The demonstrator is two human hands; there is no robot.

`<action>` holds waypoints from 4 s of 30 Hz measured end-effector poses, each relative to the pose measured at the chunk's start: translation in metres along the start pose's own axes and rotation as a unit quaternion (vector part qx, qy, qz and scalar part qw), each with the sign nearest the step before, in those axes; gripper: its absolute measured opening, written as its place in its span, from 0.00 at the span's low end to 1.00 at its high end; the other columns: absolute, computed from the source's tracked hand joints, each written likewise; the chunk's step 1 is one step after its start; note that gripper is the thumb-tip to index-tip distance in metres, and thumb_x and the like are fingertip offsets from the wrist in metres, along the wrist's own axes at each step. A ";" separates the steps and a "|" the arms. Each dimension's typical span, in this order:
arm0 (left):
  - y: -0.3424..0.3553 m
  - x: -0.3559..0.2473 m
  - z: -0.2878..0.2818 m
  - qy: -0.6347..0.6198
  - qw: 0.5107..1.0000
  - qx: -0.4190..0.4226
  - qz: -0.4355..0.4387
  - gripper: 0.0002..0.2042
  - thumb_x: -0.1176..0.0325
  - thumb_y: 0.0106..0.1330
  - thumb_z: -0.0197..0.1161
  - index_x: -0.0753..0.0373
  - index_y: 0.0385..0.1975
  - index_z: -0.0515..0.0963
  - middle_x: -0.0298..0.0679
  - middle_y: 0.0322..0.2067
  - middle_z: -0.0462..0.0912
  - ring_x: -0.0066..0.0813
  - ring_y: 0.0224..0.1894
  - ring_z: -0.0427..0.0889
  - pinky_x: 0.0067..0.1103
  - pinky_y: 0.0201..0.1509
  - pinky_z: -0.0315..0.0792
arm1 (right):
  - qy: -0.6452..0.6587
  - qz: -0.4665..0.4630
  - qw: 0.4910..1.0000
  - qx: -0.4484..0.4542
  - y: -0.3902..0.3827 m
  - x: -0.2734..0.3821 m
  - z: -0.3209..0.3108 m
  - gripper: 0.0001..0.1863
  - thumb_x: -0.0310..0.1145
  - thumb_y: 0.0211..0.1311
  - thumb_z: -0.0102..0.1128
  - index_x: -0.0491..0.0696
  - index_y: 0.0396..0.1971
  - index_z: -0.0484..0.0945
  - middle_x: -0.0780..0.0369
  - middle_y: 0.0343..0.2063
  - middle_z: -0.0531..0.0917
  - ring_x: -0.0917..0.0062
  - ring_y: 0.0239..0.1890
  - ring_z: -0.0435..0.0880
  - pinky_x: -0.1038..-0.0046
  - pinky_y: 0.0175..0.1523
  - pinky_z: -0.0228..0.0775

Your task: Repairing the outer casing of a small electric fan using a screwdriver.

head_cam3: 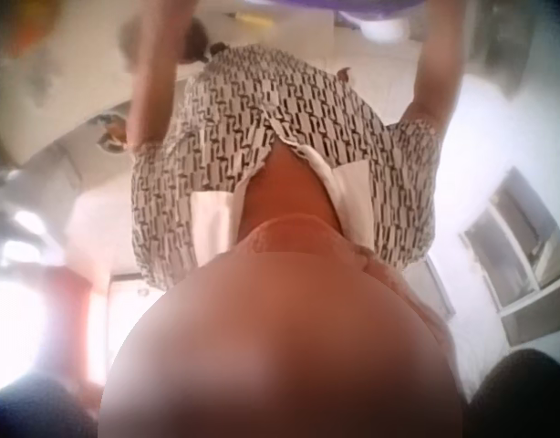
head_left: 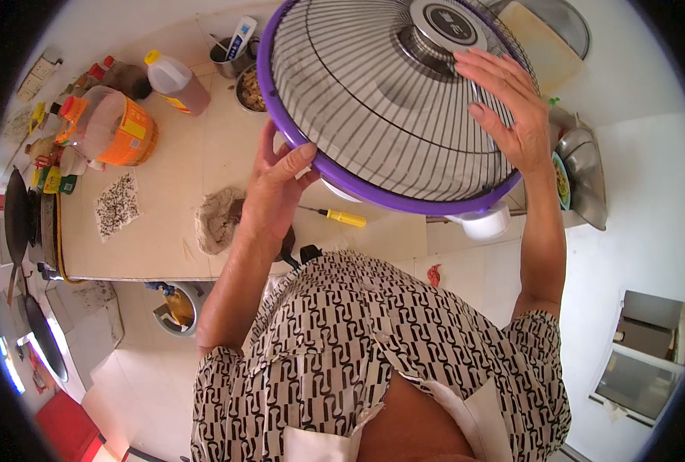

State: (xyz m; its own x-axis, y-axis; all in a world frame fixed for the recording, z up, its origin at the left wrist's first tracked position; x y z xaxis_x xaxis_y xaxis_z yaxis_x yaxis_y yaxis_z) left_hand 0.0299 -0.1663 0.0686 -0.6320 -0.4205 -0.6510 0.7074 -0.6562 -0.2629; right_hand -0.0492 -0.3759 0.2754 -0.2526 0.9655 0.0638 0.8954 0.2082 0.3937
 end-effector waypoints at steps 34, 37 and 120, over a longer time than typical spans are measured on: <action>-0.028 0.028 0.020 -0.025 0.997 -0.067 0.020 0.24 0.74 0.60 0.62 0.64 0.57 0.66 0.40 0.48 0.77 0.32 0.46 0.81 0.31 0.51 0.80 | -0.018 -0.046 0.998 -0.044 0.004 0.024 0.007 0.18 0.38 0.62 0.62 0.50 0.51 0.82 0.64 0.54 0.83 0.70 0.60 0.77 0.66 0.66 0.62; -0.030 0.032 0.008 -0.019 0.996 -0.087 0.007 0.24 0.74 0.58 0.62 0.65 0.56 0.66 0.41 0.46 0.77 0.32 0.44 0.82 0.30 0.49 0.80 | -0.020 -0.047 0.998 -0.046 0.008 0.033 0.008 0.19 0.37 0.60 0.63 0.50 0.51 0.82 0.63 0.54 0.83 0.69 0.60 0.77 0.65 0.66 0.62; -0.050 0.001 -0.014 -0.032 0.997 -0.063 -0.006 0.34 0.65 0.62 0.70 0.62 0.65 0.59 0.42 0.53 0.77 0.31 0.54 0.79 0.29 0.57 0.77 | -0.073 -0.004 0.996 0.042 0.011 0.119 0.073 0.53 0.48 0.28 0.80 0.66 0.66 0.69 0.64 0.72 0.61 0.60 0.73 0.57 0.38 0.70 0.40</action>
State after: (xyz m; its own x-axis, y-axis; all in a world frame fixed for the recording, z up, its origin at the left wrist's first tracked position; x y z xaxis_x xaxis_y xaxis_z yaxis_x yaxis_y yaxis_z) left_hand -0.0020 -0.1249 0.0709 -0.6566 -0.4556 -0.6011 0.7315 -0.5788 -0.3603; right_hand -0.0428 -0.2472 0.2201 -0.2087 0.9750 -0.0763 0.9224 0.2222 0.3158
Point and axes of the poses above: each hand's wrist, its own y-axis towards the middle knuckle, its own z-axis out of the palm, x = y × z, the point moved 9 cm from there along y, towards the middle knuckle
